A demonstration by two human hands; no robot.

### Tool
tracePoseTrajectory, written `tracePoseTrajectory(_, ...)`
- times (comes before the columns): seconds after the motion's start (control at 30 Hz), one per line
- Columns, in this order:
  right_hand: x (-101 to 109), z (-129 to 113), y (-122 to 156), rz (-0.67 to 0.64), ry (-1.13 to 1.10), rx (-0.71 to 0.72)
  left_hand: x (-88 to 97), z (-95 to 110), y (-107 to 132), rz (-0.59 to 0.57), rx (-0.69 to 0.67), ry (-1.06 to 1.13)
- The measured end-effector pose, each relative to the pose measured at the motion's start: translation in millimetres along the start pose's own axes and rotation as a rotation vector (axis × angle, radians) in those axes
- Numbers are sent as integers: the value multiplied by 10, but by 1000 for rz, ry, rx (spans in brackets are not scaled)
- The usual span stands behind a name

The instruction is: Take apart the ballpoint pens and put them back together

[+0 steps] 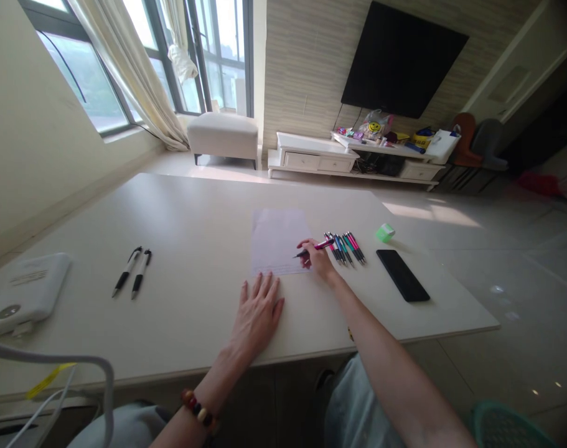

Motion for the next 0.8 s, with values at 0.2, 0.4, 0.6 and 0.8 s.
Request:
tracePoseTrajectory(0.2,34,8,34,129,242,126,-8,3,-5,13,-4,9)
tracePoseTrajectory(0.4,42,105,-5,236,395,150,-10,15,7,25,-7,15)
tracePoseTrajectory(0.6,54,103,1,257,416,144,2,17,10,17,-3,-2)
tracePoseTrajectory(0.8,25,105,19,259,413,136,15,14,11,33,0,-7)
Point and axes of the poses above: each hand's wrist, its own y-axis away from the middle knuckle, its own x-axis out of the back of the hand, z = x × y, the point moved 10 cm from there along -y, towards the middle knuckle, and after that the axes turned 3 degrees about -x, right-handed, at the moved point
